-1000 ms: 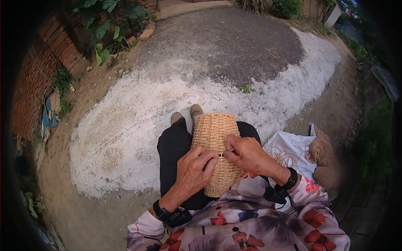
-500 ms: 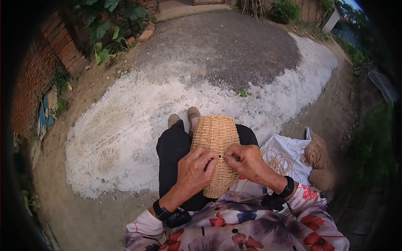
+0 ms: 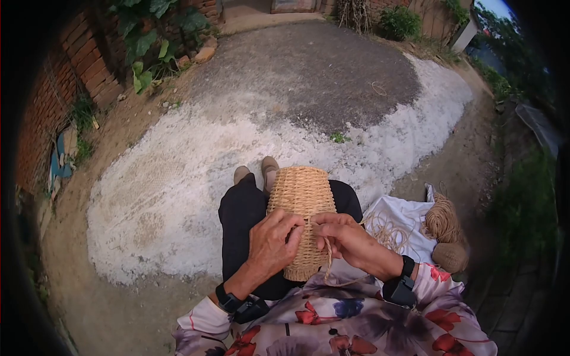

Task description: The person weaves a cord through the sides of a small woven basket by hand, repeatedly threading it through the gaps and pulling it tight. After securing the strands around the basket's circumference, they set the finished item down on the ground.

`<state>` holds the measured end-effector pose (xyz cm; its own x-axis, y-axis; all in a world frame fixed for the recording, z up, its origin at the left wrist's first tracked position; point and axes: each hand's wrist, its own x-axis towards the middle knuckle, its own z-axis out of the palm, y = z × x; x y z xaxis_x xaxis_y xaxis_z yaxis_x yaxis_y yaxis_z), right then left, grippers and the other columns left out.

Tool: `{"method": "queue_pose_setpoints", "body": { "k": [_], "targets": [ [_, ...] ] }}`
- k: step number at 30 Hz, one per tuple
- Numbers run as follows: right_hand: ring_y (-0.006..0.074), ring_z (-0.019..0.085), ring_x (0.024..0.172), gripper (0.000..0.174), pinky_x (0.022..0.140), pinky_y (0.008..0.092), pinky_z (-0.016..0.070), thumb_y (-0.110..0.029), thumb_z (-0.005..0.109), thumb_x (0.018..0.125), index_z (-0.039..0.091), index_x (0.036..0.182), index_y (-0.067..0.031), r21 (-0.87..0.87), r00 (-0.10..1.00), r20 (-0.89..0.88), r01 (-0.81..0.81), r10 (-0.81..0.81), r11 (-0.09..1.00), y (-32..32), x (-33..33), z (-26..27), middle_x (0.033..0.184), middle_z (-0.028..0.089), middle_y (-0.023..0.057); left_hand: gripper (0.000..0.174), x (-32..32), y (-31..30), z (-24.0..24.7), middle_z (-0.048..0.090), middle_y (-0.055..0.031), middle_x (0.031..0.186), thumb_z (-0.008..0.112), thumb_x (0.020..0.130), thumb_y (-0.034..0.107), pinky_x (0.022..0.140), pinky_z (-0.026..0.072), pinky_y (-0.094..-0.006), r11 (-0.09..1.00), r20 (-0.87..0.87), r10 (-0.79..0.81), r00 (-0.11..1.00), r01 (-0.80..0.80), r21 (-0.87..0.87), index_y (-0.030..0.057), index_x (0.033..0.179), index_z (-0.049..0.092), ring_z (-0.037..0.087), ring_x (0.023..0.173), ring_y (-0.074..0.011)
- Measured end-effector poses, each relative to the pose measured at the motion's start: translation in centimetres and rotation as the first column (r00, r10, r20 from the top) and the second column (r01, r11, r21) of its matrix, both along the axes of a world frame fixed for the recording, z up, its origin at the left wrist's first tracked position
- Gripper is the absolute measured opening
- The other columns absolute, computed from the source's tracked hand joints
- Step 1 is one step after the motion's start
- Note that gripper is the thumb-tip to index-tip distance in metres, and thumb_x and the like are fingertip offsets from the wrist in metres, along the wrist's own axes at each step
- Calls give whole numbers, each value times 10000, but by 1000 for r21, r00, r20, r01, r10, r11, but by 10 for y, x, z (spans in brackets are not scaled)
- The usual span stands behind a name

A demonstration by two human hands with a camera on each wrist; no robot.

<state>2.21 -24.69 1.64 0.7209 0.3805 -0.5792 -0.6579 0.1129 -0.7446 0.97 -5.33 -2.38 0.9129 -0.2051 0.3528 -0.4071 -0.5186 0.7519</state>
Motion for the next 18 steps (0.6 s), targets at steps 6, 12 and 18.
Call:
{"method": "queue_pose_setpoints", "body": {
  "k": [6, 12, 18],
  "targets": [
    [44, 495, 510, 170, 415, 197, 347, -121, 611, 909, 626, 1058, -40, 221, 984, 14, 171, -179, 960, 2, -11, -41, 679, 562, -18, 70, -3, 0, -7, 600, -76, 851, 699, 847, 82, 664, 529, -396, 999, 19, 14, 1000, -15, 52, 97, 905, 662, 651, 772, -291],
    [58, 409, 469, 168, 414, 222, 283, -99, 584, 913, 607, 1071, -49, 174, 979, 68, 179, -193, 968, 6, -14, -52, 607, 485, -31, 88, 13, 7, -10, 655, -104, 782, 689, 847, 48, 587, 520, -381, 993, 98, -85, 992, 76, 95, 63, 934, 681, 657, 658, -288],
    [57, 447, 512, 170, 434, 219, 308, -104, 574, 895, 621, 1048, -46, 203, 989, 30, 139, -148, 969, -8, -18, -45, 652, 514, -30, 38, 28, 3, 27, 665, -128, 775, 649, 865, 91, 607, 540, -411, 817, 17, -318, 948, 265, 512, 55, 855, 643, 689, 714, -308]
  ]
}}
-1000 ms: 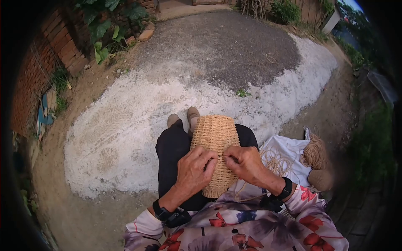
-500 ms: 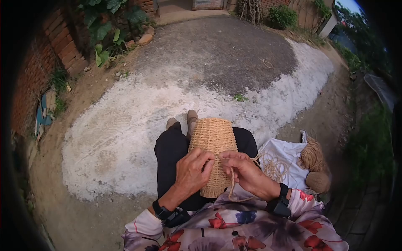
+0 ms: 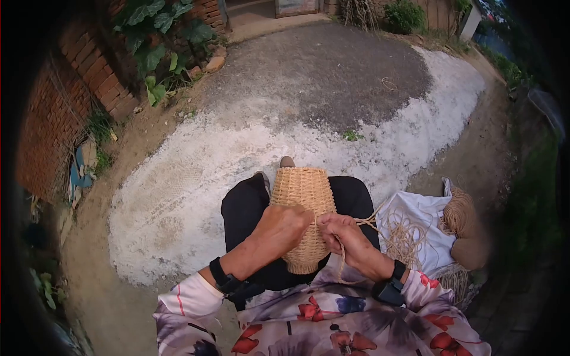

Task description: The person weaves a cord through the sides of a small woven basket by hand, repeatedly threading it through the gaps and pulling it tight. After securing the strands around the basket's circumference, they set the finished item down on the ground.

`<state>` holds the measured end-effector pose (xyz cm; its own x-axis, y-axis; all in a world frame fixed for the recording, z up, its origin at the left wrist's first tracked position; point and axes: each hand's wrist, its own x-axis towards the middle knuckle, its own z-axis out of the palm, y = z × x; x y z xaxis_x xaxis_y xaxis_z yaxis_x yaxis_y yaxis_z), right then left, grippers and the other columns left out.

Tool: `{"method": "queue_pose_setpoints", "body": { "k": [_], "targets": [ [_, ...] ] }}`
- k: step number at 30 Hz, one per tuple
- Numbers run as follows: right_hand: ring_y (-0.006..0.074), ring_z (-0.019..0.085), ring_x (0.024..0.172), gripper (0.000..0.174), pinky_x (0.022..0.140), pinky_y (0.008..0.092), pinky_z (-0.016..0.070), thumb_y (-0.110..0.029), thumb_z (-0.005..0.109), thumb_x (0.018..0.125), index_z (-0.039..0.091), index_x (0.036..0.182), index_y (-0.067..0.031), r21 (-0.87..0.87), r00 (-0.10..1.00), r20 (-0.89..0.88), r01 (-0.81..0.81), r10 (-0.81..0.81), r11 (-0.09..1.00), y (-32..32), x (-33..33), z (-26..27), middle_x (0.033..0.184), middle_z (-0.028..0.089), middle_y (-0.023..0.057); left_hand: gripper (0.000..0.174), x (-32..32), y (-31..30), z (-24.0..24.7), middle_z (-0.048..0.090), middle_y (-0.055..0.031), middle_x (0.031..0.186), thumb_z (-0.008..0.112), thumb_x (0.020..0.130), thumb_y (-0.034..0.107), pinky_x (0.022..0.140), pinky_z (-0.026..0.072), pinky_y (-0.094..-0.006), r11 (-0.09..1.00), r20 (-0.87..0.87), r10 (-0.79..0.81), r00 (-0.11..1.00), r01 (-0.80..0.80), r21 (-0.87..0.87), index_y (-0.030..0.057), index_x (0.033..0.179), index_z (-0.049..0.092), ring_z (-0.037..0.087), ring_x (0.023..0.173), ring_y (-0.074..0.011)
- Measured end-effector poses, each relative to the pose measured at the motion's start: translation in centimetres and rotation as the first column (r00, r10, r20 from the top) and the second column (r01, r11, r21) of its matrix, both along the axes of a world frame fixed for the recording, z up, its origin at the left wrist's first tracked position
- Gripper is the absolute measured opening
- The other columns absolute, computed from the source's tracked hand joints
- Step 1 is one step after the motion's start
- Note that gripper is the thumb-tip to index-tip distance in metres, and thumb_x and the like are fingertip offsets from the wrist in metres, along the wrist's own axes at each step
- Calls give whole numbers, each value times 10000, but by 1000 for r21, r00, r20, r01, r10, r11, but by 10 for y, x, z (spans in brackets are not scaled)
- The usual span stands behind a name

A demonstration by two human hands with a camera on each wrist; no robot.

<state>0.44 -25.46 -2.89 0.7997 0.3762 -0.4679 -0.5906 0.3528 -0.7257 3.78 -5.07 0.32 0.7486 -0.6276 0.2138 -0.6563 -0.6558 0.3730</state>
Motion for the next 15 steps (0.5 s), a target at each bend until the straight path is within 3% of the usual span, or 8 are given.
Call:
{"method": "queue_pose_setpoints", "body": {
  "k": [2, 4, 7, 8, 9, 10, 13, 15],
  "targets": [
    [52, 439, 505, 176, 425, 218, 299, -105, 575, 892, 618, 1052, -46, 9, 1000, 11, 3, -3, 1000, -5, 0, -2, 645, 510, -30, 51, 2, -10, 8, 660, -145, 767, 664, 831, 107, 607, 543, -404, 986, 59, -72, 996, 63, 155, 67, 826, 633, 697, 724, -308],
    [48, 431, 497, 183, 416, 217, 291, -105, 575, 888, 615, 1057, -46, 27, 1000, 23, 2, -3, 1000, -6, -1, -2, 638, 505, -31, 61, 4, -18, 7, 663, -144, 755, 680, 797, 112, 605, 541, -411, 983, 53, -73, 996, 63, 173, 67, 811, 642, 698, 720, -309],
    [119, 472, 498, 166, 441, 264, 354, -133, 608, 897, 639, 1026, -32, 51, 997, 57, -51, 48, 997, -11, -1, 3, 636, 528, 8, 87, 16, -20, 12, 672, -140, 728, 699, 742, 127, 595, 533, -422, 985, -29, -63, 998, 67, 158, 59, 769, 652, 696, 708, -319],
    [170, 513, 542, 168, 490, 299, 399, -148, 629, 899, 653, 1009, -24, -358, 835, 537, 97, 120, 929, -14, 0, 6, 674, 553, 45, 101, 19, -19, 14, 678, -137, 713, 701, 722, 136, 588, 527, -426, 990, -115, -43, 992, 57, 126, 50, 742, 651, 693, 700, -327],
    [220, 554, 585, 174, 539, 334, 445, -164, 650, 901, 667, 993, -17, -575, 476, 797, 411, 372, 708, -16, 1, 12, 712, 578, 83, 101, 21, -16, 18, 678, -137, 713, 701, 722, 136, 588, 527, -426, 990, -115, -40, 993, 55, 129, 50, 742, 651, 693, 700, -327],
    [308, 604, 717, 195, 660, 391, 488, -178, 682, 902, 693, 1014, -19, -592, 344, 796, 615, 498, 521, -24, 8, 27, 849, 615, 145, 108, 22, -12, 25, 668, -118, 681, 700, 716, 135, 572, 511, -405, 994, -228, -17, 973, 41, 99, 39, 734, 654, 677, 657, -296],
    [230, 619, 758, 191, 671, 362, 486, -140, 670, 917, 695, 1065, -23, -503, 335, 864, 614, 376, 609, -29, 24, 34, 894, 614, 125, 119, 28, 10, 58, 636, -99, 626, 697, 708, 129, 553, 483, -375, 999, -426, 48, 903, -36, 38, 25, 740, 650, 634, 591, -244],
    [139, 612, 780, 181, 676, 309, 486, -131, 651, 957, 689, 1080, -4, -447, 534, 808, 284, 247, 848, -15, 24, 48, 914, 627, 65, 126, 27, 26, 79, 613, -100, 605, 696, 705, 125, 549, 469, -366, 995, -515, 87, 853, -94, 13, 22, 755, 644, 606, 567, -223]
  ]
}}
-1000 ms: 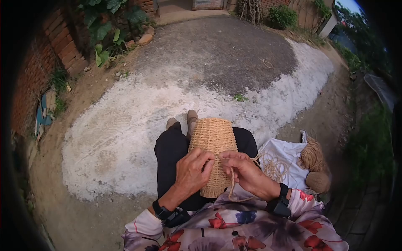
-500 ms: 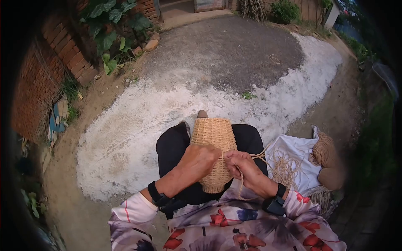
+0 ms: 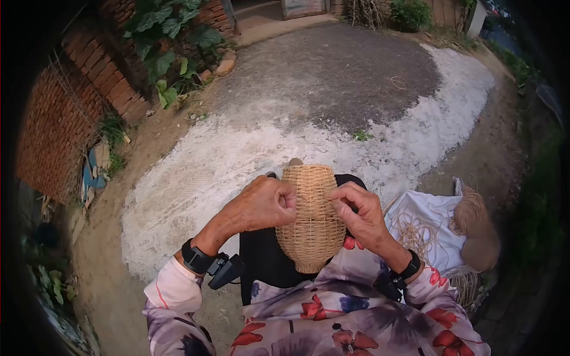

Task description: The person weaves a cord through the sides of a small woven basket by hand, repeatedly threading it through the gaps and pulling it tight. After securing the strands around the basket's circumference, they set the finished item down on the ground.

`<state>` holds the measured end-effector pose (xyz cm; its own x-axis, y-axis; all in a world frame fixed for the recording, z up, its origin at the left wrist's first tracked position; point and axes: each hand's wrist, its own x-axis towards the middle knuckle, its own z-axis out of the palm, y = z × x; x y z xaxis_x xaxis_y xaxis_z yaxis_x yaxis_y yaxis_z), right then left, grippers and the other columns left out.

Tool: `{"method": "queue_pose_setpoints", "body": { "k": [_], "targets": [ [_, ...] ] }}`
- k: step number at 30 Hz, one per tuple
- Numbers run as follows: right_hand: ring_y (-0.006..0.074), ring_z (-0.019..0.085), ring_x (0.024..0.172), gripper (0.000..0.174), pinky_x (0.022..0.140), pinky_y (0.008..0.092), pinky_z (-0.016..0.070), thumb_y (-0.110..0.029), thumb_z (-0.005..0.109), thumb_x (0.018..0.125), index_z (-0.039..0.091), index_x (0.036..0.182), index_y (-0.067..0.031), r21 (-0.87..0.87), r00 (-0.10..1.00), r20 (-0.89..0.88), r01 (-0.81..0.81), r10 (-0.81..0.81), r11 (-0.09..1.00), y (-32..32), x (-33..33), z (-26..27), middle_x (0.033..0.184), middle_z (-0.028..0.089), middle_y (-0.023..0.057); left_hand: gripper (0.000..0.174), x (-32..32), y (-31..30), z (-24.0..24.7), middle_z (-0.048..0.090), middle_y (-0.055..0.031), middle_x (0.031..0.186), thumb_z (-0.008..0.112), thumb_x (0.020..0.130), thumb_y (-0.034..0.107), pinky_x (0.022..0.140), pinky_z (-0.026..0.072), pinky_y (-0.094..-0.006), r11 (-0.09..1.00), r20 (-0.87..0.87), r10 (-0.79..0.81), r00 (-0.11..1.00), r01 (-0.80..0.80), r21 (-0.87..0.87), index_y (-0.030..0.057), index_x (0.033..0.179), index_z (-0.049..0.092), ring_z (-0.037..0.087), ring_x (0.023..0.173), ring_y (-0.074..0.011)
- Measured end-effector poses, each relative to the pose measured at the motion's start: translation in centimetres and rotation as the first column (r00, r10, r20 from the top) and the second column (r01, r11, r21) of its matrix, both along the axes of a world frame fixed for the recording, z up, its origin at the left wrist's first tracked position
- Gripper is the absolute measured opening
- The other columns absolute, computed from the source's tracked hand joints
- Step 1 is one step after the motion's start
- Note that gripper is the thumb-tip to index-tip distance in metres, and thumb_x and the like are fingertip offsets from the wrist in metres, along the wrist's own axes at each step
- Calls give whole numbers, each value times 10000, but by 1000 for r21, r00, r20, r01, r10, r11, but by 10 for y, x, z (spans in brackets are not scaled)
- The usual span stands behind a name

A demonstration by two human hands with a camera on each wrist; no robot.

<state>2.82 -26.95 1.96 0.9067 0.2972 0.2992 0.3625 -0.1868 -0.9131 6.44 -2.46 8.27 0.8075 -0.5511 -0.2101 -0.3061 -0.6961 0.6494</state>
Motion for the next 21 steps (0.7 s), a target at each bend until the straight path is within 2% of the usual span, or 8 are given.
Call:
{"method": "queue_pose_setpoints", "body": {
  "k": [2, 4, 7, 9, 10, 13, 14, 21],
  "targets": [
    [104, 601, 798, 173, 683, 282, 485, -129, 643, 972, 687, 1074, 3, 151, 975, -180, -105, 132, 983, 23, -3, 7, 936, 629, 44, 79, -3, 12, 17, 527, -6, 561, 675, 727, 81, 525, 411, -287, 973, -149, 171, 974, -191, -133, 18, 761, 641, 488, 546, -101],
    [57, 594, 808, 176, 694, 232, 491, -143, 643, 993, 684, 1061, 14, 332, 893, -320, -207, 316, 921, 33, -7, 19, 956, 649, 14, 58, -12, 14, 26, 503, 19, 560, 665, 739, 67, 522, 395, -266, 958, -148, 192, 970, -218, -187, 19, 759, 641, 460, 555, -73],
    [45, 579, 760, 177, 655, 225, 484, -145, 664, 981, 684, 1041, 20, 213, 933, -264, -190, 244, 958, 19, -8, 10, 876, 643, 2, 52, -27, 15, 6, 540, 21, 619, 680, 791, 53, 517, 396, -256, 925, -153, 207, 966, -244, -290, 9, 818, 674, 463, 560, -54],
    [26, 544, 708, 161, 621, 214, 459, -145, 684, 966, 689, 1000, 12, 151, 952, -256, -131, 167, 980, 8, -13, 8, 782, 622, -27, 73, -37, 12, -15, 646, 3, 792, 737, 842, 63, 577, 429, -231, 871, -112, 260, 959, -283, -402, 15, 879, 696, 546, 649, -49],
    [19, 525, 690, 145, 608, 209, 443, -138, 689, 960, 691, 980, 5, 120, 925, -353, -105, 141, 987, 1, -15, 7, 761, 612, -39, 106, -43, 13, -31, 676, -43, 904, 734, 871, 74, 625, 491, -268, 925, 53, 244, 968, -215, -313, 8, 951, 712, 625, 722, -120],
    [0, 485, 661, 113, 587, 194, 405, -121, 694, 949, 692, 934, -9, 99, 888, -450, -59, 97, 993, -6, -21, -9, 724, 597, -69, 118, -59, 7, -79, 678, -82, 918, 714, 875, 50, 660, 534, -311, 897, 305, 304, 902, -163, -411, 5, 984, 716, 672, 772, -198],
    [2, 488, 663, 110, 587, 195, 408, -117, 693, 949, 690, 940, -8, 92, 898, -432, -48, 83, 995, -5, -21, -13, 740, 607, -67, 146, -63, 5, -84, 678, -107, 915, 712, 863, 33, 696, 552, -340, 906, 312, 307, 899, -176, -385, 15, 1007, 725, 690, 818, -251],
    [19, 524, 678, 124, 604, 207, 436, -111, 691, 949, 677, 991, 5, 53, 950, -311, 22, -4, 998, 1, -23, -22, 788, 655, -36, 147, -67, -1, -88, 659, -106, 909, 726, 833, 19, 686, 546, -339, 907, 416, 328, 848, -160, -390, 31, 980, 719, 673, 794, -263]
  ]
}}
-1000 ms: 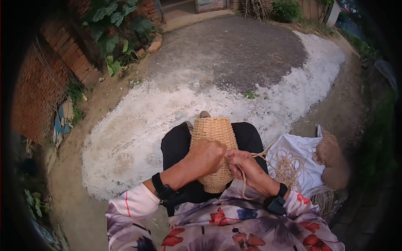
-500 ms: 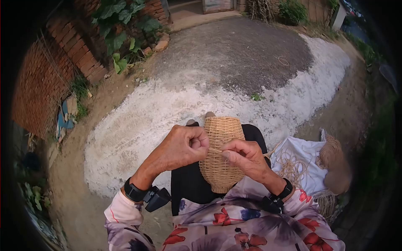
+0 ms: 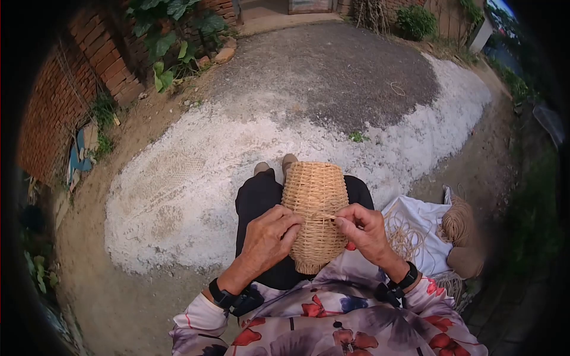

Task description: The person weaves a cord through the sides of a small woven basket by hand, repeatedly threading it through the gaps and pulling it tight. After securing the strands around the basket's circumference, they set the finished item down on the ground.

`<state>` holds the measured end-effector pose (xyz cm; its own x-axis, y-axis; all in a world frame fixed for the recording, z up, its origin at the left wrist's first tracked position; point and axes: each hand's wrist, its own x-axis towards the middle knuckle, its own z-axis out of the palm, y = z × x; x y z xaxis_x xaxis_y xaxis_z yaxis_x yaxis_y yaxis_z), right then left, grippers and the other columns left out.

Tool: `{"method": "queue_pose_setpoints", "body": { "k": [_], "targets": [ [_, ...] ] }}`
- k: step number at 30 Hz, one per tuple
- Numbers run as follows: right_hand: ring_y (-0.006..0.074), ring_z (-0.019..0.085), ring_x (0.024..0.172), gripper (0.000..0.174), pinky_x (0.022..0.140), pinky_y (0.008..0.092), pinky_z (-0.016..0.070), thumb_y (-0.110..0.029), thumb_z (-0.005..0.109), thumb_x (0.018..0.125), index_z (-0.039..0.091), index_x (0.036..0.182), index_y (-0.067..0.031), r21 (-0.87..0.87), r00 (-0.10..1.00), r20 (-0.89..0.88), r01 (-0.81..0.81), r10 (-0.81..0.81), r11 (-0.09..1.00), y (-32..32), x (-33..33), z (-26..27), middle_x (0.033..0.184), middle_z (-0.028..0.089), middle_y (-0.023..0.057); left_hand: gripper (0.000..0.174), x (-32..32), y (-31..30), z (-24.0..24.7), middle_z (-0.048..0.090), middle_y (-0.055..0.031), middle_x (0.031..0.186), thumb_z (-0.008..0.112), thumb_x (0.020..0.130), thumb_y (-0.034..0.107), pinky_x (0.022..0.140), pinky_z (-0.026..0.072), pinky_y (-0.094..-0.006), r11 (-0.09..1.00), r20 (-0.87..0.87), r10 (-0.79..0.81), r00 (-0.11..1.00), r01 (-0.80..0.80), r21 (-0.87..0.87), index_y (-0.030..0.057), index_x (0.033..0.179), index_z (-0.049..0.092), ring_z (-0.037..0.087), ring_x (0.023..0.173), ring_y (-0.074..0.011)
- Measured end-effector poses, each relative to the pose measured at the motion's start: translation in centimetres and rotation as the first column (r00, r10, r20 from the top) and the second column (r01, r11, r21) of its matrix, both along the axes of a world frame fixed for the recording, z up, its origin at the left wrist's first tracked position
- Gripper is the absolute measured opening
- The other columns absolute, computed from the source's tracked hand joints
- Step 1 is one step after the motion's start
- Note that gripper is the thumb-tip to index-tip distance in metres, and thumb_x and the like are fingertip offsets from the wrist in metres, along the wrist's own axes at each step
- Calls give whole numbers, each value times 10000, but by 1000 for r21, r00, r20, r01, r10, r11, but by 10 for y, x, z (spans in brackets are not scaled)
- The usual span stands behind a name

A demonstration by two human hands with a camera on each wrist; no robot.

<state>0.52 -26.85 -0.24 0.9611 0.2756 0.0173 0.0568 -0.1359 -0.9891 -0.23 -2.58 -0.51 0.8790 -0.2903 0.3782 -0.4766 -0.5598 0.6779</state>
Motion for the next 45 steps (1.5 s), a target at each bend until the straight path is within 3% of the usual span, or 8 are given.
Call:
{"method": "queue_pose_setpoints", "body": {
  "k": [6, 9, 11, 15, 17, 20, 26, 45],
  "targets": [
    [50, 545, 698, 125, 634, 236, 460, -99, 690, 937, 678, 998, 9, -54, 998, 63, -5, 9, 999, 0, 0, -11, 846, 650, 14, 134, 3, -4, 6, 637, -76, 911, 721, 823, 26, 705, 549, -352, 999, -1, -9, 1000, 9, 42, 45, 950, 686, 663, 829, -257],
    [91, 567, 708, 116, 647, 254, 473, -86, 698, 919, 678, 992, 2, -159, 973, 227, -9, 46, 987, 4, 0, 1, 865, 645, 42, 116, 6, -15, 16, 646, -83, 908, 732, 853, 59, 625, 529, -318, 992, 68, 46, 997, -38, -118, 32, 961, 696, 650, 742, -198],
    [108, 582, 719, 106, 648, 263, 475, -77, 693, 916, 676, 987, 0, -139, 973, 223, -19, 50, 990, 4, 0, -1, 865, 649, 51, 115, 8, -16, 17, 655, -68, 864, 742, 855, 72, 601, 513, -286, 966, -221, -117, 968, 60, -250, 36, 956, 699, 638, 711, -167],
    [161, 623, 747, 73, 658, 295, 487, -52, 671, 917, 669, 972, -5, -155, 963, 258, -33, 72, 987, 3, -4, -6, 865, 660, 78, 112, 6, -16, 10, 655, -60, 805, 750, 850, 64, 594, 491, -278, 938, -327, -129, 936, 8, -346, 36, 943, 696, 623, 672, -159],
    [160, 625, 762, 77, 670, 296, 490, -49, 672, 913, 672, 972, 1, -211, 959, 273, -11, 69, 977, 4, -6, -4, 861, 665, 74, 95, 8, -17, 8, 646, -63, 766, 744, 838, 39, 595, 489, -310, 983, -71, -86, 994, 73, -165, 33, 911, 684, 619, 673, -183],
    [183, 639, 779, 93, 687, 311, 500, -25, 662, 895, 678, 980, 8, -301, 928, 366, 44, 72, 953, 5, -3, -6, 858, 673, 81, 92, 11, -17, 4, 649, -81, 782, 732, 822, 12, 616, 492, -344, 999, 66, -34, 997, 37, -30, 33, 888, 671, 625, 696, -233],
    [232, 659, 779, 152, 691, 343, 513, 25, 636, 857, 691, 997, 5, -342, 885, 454, 69, 101, 937, 2, 1, -10, 845, 679, 102, 168, 13, -14, -3, 652, -91, 826, 726, 766, -33, 676, 525, -368, 996, 163, -78, 983, 70, 53, 40, 907, 673, 641, 769, -279],
    [247, 590, 689, 145, 623, 359, 470, -16, 744, 805, 707, 945, -24, -375, 814, 575, 171, 84, 911, 4, -2, -3, 748, 624, 85, 345, -3, -19, -2, 571, -85, 887, 683, 758, -17, 627, 542, -367, 950, 147, -137, 980, 88, 299, 38, 1098, 649, 643, 807, -272]
  ]
}}
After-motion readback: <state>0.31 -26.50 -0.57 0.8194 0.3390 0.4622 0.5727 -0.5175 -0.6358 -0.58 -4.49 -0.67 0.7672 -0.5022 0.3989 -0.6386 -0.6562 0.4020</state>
